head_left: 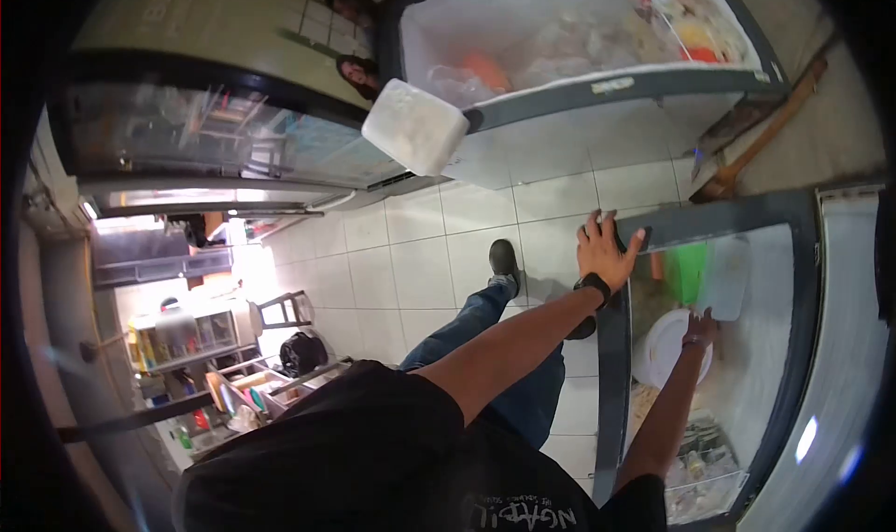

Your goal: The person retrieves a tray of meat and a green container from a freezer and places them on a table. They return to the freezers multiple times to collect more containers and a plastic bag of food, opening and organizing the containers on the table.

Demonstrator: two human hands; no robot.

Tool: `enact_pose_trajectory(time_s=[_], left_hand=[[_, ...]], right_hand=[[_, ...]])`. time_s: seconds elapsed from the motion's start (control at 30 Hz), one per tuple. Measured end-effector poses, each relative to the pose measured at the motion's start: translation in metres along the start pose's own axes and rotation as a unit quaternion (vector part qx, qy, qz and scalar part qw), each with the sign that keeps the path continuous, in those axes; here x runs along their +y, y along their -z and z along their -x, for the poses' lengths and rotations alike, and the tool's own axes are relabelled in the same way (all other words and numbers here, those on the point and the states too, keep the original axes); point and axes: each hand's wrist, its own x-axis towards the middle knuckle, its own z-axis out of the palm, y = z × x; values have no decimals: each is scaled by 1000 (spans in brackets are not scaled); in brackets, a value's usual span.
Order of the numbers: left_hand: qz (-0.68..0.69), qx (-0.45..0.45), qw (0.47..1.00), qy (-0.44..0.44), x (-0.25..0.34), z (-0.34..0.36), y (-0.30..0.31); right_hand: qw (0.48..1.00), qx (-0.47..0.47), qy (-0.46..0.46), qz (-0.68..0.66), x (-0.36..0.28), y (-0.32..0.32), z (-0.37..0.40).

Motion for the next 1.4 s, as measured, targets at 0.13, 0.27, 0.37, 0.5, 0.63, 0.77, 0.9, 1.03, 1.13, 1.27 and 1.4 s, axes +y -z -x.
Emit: enact_pose_trajectory(time_s=[0.13,0.27,0.37,0.5,0.63,0.77,0.9,1.03,1.13,1.27,1.4], left_hand=[[307,-82,947,-54,-71,-14,-14],[580,-158,757,255,-170,-46,46],[688,-71,651,313,-196,-88,130],[743,-38,596,302,-229,-144,172],[749,-74,611,245,-237,-169,194],[741,-103,596,292,-245,-141,183],[744,-137,553,351,-269,-97,155],[770,-41,578,268,-257,-122,166],[795,-42,564,217,-232,-161,183],[770,27,599,217,-225,-166,191],[738,35,643,198,-237,-91,214]], right_hand=[[936,-13,250,248,-26,-72,161],[903,-194,250,289,11,-116,238],[841,-220,266,416,68,-188,312],[837,-321,176,407,124,-292,392],[796,-352,224,438,148,-343,438],[766,-343,285,463,137,-337,450],[779,-292,268,485,109,-297,435],[799,-243,244,494,89,-247,391],[812,-260,211,478,73,-231,390],[745,-378,250,489,58,-225,380],[699,-441,249,505,39,-262,410]])
